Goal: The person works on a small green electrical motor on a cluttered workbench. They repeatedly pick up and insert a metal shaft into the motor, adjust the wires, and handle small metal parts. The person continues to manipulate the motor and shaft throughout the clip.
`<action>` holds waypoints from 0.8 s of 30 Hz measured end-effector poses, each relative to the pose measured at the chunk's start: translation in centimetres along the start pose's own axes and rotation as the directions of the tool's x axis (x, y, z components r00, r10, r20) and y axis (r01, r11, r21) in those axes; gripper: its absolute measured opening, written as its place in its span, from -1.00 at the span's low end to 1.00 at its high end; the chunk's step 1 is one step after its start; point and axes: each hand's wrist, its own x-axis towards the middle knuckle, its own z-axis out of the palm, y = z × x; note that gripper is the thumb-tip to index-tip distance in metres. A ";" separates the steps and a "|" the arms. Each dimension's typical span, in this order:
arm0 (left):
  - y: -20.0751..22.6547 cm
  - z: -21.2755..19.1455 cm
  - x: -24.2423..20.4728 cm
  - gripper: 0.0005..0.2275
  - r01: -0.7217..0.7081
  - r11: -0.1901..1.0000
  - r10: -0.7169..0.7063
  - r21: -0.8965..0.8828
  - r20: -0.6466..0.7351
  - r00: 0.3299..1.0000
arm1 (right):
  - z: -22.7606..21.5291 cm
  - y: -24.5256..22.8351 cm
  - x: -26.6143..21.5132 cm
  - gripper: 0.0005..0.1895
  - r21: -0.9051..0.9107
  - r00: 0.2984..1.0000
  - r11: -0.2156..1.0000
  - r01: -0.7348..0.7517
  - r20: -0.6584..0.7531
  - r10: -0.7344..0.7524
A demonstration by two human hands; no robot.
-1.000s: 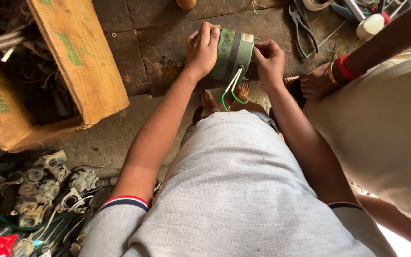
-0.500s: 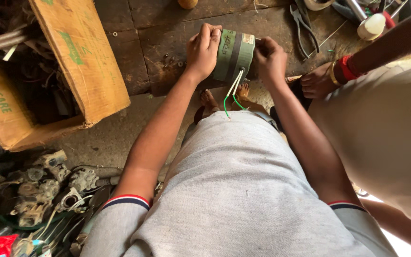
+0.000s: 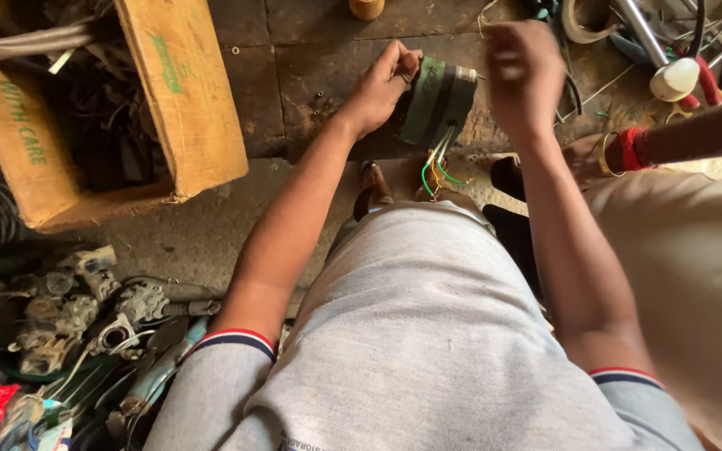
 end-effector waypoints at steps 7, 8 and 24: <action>-0.3 0.0 0.5 -0.76 0.102 0.994 -0.104 -0.045 -0.041 0.994 | 3.3 -4.1 2.8 -0.76 -0.160 0.925 0.939 0.304 0.286 -0.250; -0.2 0.0 0.3 -0.74 0.117 0.993 -0.117 -0.015 -0.045 0.992 | 3.5 -4.2 2.8 -0.80 -0.154 0.936 0.949 0.274 0.271 -0.226; 2.0 2.4 -0.6 -0.38 0.095 0.766 0.012 0.636 -0.162 0.987 | -1.5 5.2 -1.2 -0.91 0.350 0.943 0.880 -0.321 0.029 0.332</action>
